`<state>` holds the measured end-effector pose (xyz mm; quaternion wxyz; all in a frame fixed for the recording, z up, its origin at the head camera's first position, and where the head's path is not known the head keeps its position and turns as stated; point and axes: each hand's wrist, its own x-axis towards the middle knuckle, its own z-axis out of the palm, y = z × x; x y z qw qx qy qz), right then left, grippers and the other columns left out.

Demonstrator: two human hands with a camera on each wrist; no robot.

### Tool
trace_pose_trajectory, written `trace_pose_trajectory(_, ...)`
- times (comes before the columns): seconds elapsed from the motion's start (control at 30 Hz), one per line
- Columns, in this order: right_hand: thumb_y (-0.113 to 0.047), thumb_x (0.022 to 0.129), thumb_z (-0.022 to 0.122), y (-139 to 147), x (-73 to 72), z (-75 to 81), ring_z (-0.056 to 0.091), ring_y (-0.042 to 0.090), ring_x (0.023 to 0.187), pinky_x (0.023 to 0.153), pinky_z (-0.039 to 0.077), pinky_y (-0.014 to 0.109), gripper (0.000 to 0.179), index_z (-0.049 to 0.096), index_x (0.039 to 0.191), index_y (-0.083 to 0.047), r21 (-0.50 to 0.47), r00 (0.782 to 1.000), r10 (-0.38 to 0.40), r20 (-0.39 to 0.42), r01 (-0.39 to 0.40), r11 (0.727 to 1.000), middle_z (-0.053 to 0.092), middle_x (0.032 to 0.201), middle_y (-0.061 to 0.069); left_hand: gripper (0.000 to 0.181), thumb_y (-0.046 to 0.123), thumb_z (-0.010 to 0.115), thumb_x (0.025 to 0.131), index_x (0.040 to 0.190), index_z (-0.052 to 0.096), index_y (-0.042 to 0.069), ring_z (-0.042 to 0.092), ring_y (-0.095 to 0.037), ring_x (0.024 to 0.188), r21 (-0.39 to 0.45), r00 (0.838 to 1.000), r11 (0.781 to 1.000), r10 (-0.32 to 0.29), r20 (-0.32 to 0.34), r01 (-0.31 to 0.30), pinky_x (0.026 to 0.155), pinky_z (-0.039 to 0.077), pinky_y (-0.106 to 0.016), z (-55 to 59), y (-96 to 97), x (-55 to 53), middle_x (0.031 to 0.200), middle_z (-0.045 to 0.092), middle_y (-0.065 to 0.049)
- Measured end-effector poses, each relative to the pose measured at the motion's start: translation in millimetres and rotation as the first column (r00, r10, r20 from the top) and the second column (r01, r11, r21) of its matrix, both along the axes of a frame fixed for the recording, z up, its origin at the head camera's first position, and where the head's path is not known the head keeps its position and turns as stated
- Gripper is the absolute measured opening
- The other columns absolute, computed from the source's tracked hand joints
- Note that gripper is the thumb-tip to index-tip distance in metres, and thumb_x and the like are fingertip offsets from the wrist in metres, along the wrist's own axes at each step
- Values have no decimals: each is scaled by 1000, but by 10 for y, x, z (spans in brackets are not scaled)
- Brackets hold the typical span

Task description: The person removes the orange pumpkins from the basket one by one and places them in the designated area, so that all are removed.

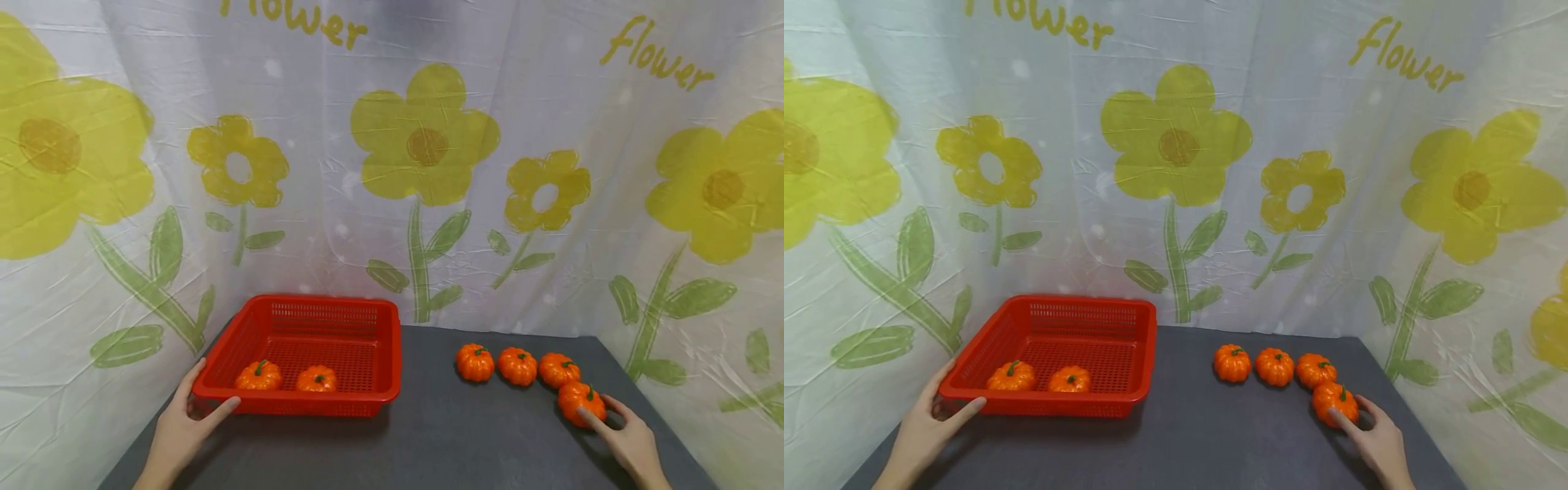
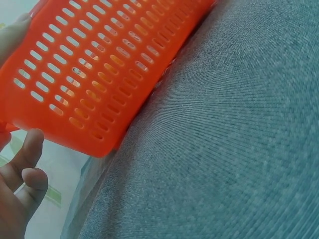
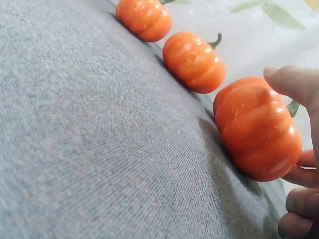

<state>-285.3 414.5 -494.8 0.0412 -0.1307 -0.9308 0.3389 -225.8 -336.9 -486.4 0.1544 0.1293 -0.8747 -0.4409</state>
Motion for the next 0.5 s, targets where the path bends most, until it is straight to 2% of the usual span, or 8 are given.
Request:
trace_pose_trajectory(0.2, -66, 97, 65, -70, 18, 28, 37, 54, 145, 114, 31, 67, 95, 43, 156, 6, -14, 994, -63, -88, 62, 998, 43, 158, 33, 111, 53, 83, 90, 171, 18, 16, 54, -12, 76, -2, 1000, 1000, 0, 12, 0, 63, 45, -27, -17, -22, 3, 95, 64, -9)
trace_pose_trajectory(0.27, -64, 96, 68, -106, 24, 49, 45, 52, 139, 111, 35, 66, 92, 47, 153, 5, -6, 988, -80, -130, 80, 997, 47, 155, 31, 111, 54, 83, 90, 171, 18, 15, 54, -13, 76, -7, 1000, 1000, -4, 20, 4, 63, 45, -28, -12, -29, 0, 94, 65, -9)
trace_pose_trajectory(0.33, -62, 95, 71, -137, 30, 79, 61, 43, 123, 104, 44, 59, 89, 51, 152, 3, 10, 982, -89, -169, 92, 996, 52, 153, 29, 111, 54, 82, 90, 171, 17, 16, 54, -12, 76, -7, 1000, 1000, -6, 25, 6, 63, 45, -28, -1, -29, -3, 92, 64, -8)
trace_pose_trajectory(0.4, -61, 94, 73, -173, 37, 116, 69, 27, 100, 92, 50, 44, 85, 54, 150, 1, 30, 975, -93, -202, 101, 994, 56, 150, 27, 111, 55, 82, 90, 171, 17, 16, 54, -12, 75, -7, 1000, 1000, -9, 28, 9, 63, 45, -28, 9, -25, -4, 90, 64, -7)
trace_pose_trajectory(0.5, -58, 93, 76, -257, 46, 177, 61, 3, 75, 73, 45, 24, 79, 59, 147, -2, 20, 960, -101, -263, 110, 994, 60, 146, 24, 111, 55, 82, 90, 171, 17, 17, 53, -12, 74, -4, 999, 1000, -10, 31, 10, 62, 44, -28, 20, -12, -6, 87, 62, -7)
